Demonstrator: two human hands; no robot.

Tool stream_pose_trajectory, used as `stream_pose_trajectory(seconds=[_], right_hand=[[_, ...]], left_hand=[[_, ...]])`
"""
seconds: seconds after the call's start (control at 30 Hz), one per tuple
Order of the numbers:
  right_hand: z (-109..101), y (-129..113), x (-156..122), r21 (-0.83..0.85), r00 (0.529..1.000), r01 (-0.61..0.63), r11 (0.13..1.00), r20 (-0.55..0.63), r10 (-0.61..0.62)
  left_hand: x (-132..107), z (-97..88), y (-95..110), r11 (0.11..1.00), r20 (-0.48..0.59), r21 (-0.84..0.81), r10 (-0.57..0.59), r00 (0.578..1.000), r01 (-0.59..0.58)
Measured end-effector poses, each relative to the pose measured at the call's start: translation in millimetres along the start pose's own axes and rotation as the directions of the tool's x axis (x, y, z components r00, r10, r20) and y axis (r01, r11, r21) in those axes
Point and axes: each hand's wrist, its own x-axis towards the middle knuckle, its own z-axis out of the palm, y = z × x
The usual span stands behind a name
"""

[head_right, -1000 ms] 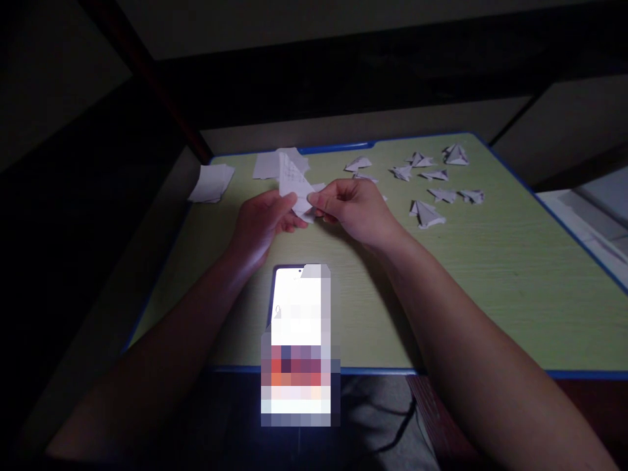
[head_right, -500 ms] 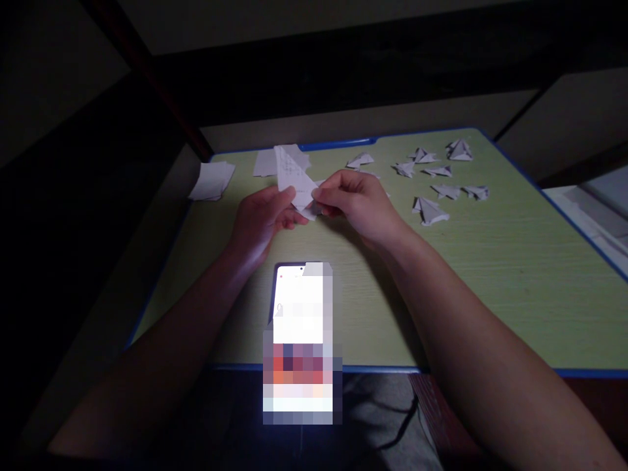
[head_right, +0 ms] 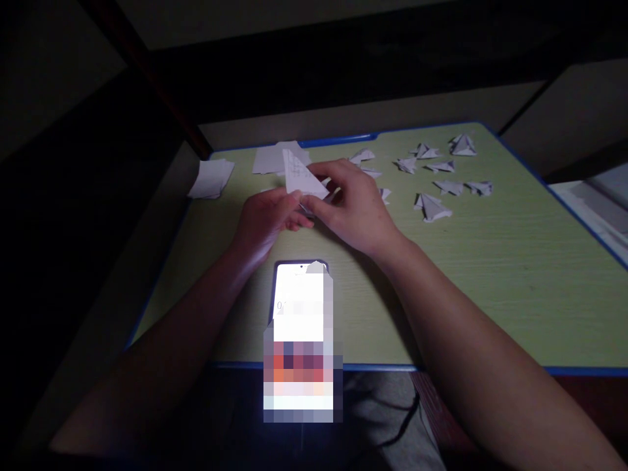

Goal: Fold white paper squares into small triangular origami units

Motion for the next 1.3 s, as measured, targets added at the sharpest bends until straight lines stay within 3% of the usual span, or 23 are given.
stream_pose_trajectory(seconds=[0.23,0.37,0.5,0.67,0.9,1.13,1.3], right_hand=[[-3,5,0,-0.106,0.995,-0.002,0.994,0.097,0.013],[-1,6,1,0.004,0.992,-0.085,0.996,0.098,0.084],[-1,6,3,0.160,0.983,-0.183,0.970,0.023,0.181],[-1,8,5,0.240,0.977,-0.180,0.954,-0.069,0.202],[3,6,7,0.404,0.950,-0.272,0.873,-0.033,0.311],[-2,9,8,0.537,0.913,-0.370,0.758,0.057,0.405],[-3,7,7,0.512,0.922,-0.362,0.779,0.076,0.379]], left_hand=[[-2,0.1,3,0.999,0.042,-0.042,-0.020,0.999,0.022],[-2,0.1,4,1.000,0.041,0.009,-0.013,0.999,0.012],[-3,1.2,5,0.997,0.035,0.072,0.018,0.999,-0.021],[-6,3.3,9,0.992,0.019,0.128,0.004,1.000,-0.006],[-9,3.9,8,0.983,0.012,0.166,0.078,0.997,-0.079],[-8,3.1,11,0.983,-0.019,0.177,0.061,0.998,-0.056],[-9,2.7,14,0.983,-0.018,0.178,0.042,0.999,-0.038]])
